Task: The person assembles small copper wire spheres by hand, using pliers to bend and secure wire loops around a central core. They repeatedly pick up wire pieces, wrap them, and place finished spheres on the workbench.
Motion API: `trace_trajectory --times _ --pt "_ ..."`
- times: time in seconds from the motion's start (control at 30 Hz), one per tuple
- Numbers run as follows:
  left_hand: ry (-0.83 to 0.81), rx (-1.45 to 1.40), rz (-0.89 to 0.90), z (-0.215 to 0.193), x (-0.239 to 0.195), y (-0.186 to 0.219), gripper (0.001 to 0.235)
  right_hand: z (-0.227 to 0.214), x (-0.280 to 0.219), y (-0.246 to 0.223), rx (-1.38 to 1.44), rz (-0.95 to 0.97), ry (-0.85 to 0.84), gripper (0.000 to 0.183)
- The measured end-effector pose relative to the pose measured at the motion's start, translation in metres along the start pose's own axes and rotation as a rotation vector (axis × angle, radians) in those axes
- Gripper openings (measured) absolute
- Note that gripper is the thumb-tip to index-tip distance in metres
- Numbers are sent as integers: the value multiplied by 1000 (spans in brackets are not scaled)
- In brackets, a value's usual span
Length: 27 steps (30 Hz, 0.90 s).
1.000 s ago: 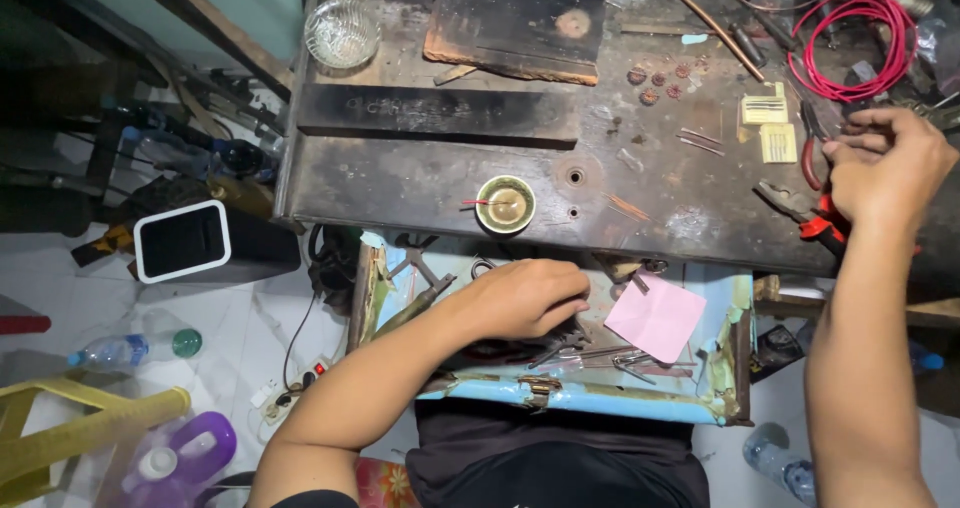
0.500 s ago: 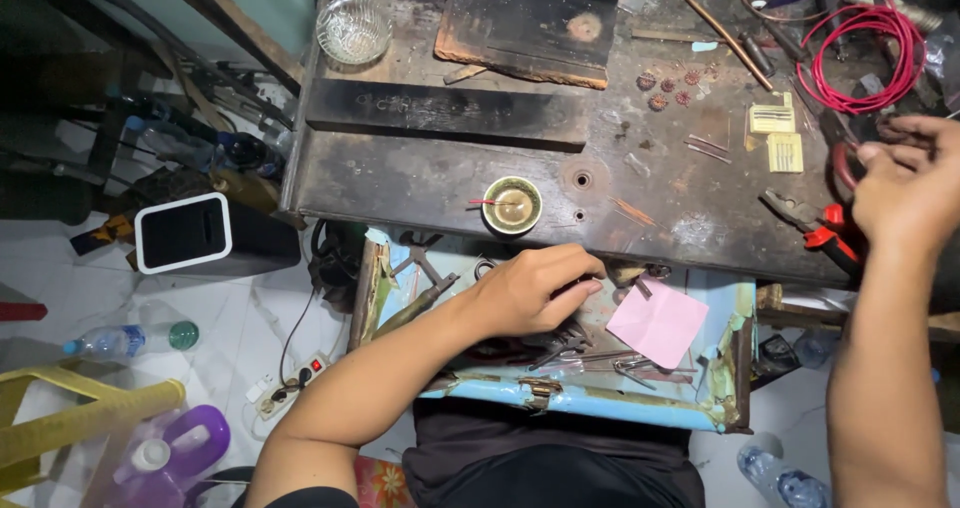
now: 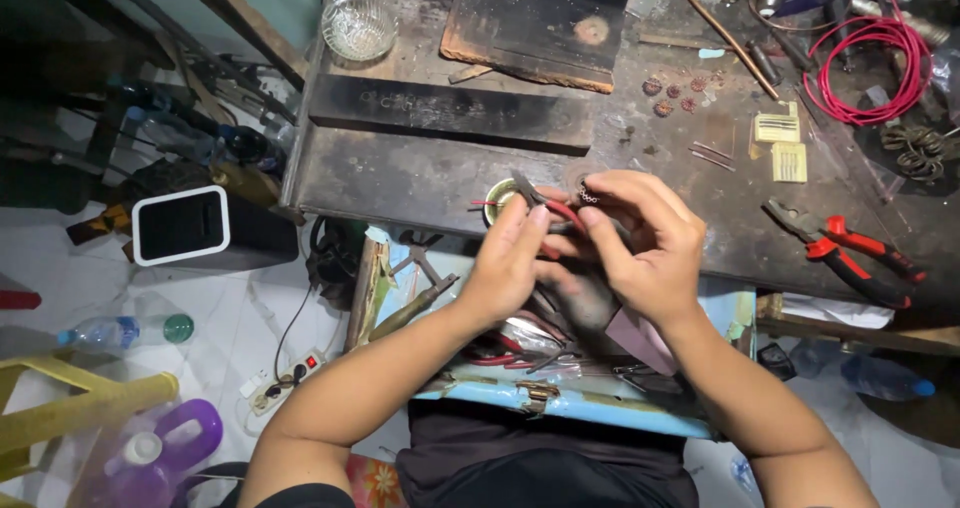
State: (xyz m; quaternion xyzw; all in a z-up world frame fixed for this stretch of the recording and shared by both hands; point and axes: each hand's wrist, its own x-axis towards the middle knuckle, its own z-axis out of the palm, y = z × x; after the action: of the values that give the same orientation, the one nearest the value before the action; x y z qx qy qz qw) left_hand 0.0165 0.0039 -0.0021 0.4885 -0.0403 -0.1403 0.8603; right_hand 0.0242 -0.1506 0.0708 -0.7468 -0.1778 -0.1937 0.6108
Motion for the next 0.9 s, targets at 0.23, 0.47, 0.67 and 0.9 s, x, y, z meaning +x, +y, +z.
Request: trace_trajectory --times 0.23,0.47,0.67,0.9 --pt "-110 287 206 4 -4 10 31 -11 -21 52 74 2 115 17" --pt "-77 722 462 12 -13 24 21 -11 -26 56 182 -25 92 24" --pt "-81 752 506 14 -13 22 23 -12 -26 55 157 -94 88 26" --pt "-77 791 578 16 -11 33 20 -11 -20 46 153 -132 62 25"
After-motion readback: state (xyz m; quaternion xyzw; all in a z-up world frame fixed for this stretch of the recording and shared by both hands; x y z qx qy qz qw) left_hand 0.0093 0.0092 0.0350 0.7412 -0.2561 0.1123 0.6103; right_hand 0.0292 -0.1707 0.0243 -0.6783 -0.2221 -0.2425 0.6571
